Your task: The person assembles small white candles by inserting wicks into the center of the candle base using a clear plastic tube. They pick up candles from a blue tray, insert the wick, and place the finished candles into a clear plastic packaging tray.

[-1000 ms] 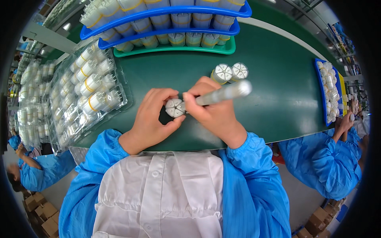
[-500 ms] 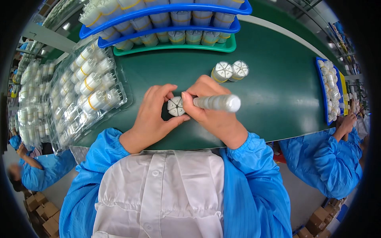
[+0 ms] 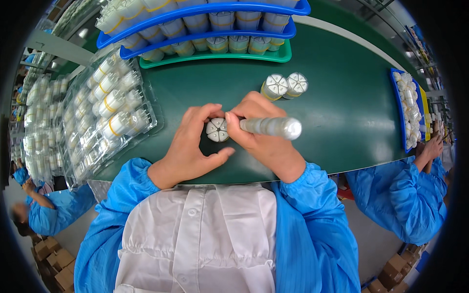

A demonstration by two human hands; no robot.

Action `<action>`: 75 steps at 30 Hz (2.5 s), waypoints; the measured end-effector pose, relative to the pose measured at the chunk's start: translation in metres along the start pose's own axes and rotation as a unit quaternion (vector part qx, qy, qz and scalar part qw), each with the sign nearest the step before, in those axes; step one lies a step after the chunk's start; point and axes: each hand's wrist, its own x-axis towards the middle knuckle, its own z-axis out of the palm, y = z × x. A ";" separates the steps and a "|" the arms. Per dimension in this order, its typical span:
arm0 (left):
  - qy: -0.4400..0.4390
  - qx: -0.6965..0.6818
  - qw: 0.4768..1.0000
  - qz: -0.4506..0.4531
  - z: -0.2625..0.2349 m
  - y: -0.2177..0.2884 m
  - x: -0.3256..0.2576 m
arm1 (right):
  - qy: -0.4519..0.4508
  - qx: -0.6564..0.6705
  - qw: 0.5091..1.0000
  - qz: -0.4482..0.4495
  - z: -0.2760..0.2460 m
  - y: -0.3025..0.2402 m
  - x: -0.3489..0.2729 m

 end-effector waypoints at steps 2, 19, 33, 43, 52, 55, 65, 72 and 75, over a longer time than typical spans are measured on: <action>0.001 0.074 0.997 -0.015 0.000 -0.004 -0.002 | 0.003 0.001 1.000 -0.001 0.001 0.001 -0.001; 0.000 0.061 0.998 -0.004 0.001 -0.002 -0.002 | 0.012 0.016 1.000 0.004 -0.001 0.003 -0.004; -0.017 -0.029 0.999 -0.016 0.003 -0.004 -0.003 | 0.015 0.029 0.999 0.011 -0.004 0.002 -0.003; -0.056 -0.063 0.995 -0.060 -0.028 0.007 -0.009 | 0.057 -0.028 0.998 -0.018 -0.009 0.002 -0.005; 0.199 0.399 0.893 -0.053 -0.224 -0.059 0.032 | 0.010 -0.039 0.999 -0.024 -0.006 -0.008 -0.008; 0.155 0.410 0.895 -0.086 -0.260 -0.114 0.054 | 0.016 -0.037 0.999 -0.036 -0.003 -0.009 -0.006; 0.087 0.450 0.889 -0.017 -0.176 -0.025 0.054 | 0.026 -0.045 0.997 -0.065 -0.005 -0.006 -0.011; -0.025 0.151 0.983 0.100 0.000 0.014 0.072 | 0.052 -0.032 0.991 -0.115 -0.015 -0.014 -0.011; 0.006 0.061 0.991 0.118 0.043 -0.002 0.097 | 0.133 0.024 0.988 -0.076 -0.027 -0.003 -0.009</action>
